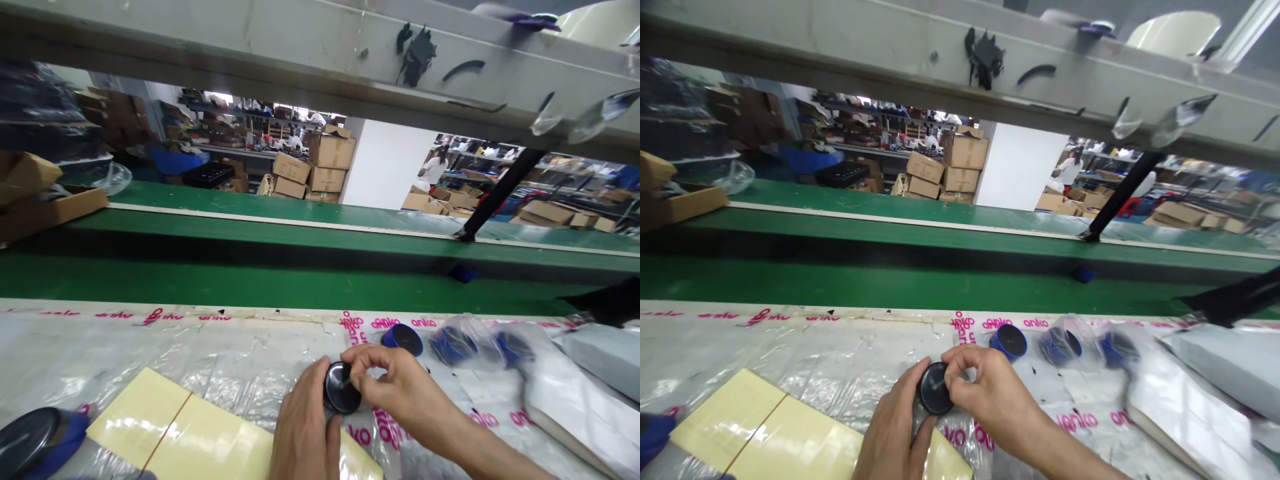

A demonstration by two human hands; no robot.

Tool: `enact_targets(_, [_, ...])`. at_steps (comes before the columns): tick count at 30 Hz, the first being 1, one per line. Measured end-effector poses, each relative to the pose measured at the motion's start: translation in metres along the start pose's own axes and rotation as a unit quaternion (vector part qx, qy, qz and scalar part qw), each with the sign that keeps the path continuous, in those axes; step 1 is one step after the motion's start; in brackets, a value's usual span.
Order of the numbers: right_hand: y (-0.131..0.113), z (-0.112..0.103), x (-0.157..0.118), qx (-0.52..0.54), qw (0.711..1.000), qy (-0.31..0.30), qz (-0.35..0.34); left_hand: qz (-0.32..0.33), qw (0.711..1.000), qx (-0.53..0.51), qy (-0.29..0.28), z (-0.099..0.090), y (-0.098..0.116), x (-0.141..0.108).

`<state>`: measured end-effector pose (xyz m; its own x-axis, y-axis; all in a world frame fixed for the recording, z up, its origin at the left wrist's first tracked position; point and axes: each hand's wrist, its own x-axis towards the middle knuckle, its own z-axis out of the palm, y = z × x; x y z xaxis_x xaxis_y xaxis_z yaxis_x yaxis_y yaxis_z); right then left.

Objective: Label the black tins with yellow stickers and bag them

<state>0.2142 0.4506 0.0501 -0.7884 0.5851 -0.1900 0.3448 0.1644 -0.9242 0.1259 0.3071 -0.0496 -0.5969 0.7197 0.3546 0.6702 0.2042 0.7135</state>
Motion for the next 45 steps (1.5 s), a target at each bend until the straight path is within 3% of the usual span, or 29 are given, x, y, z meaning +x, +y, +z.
enact_targets(3, [-0.001, 0.000, 0.001, 0.014, 1.000, -0.007, -0.005, 0.001, 1.000, -0.006, -0.004, -0.002, 0.001, 0.002])
enact_targets(13, [-0.003, 0.002, 0.002, 0.038, 0.999, -0.019, -0.015, -0.085, 0.995, -0.036, -0.048, -0.010, 0.008, 0.006])
enact_targets(19, [-0.002, 0.003, 0.004, 0.031, 0.999, -0.014, -0.026, -0.059, 0.997, -0.017, -0.045, -0.010, 0.005, 0.006])
enact_targets(45, [0.001, 0.004, 0.006, -0.001, 0.999, 0.002, -0.052, -0.054, 0.997, -0.009, -0.055, -0.012, 0.007, 0.007])
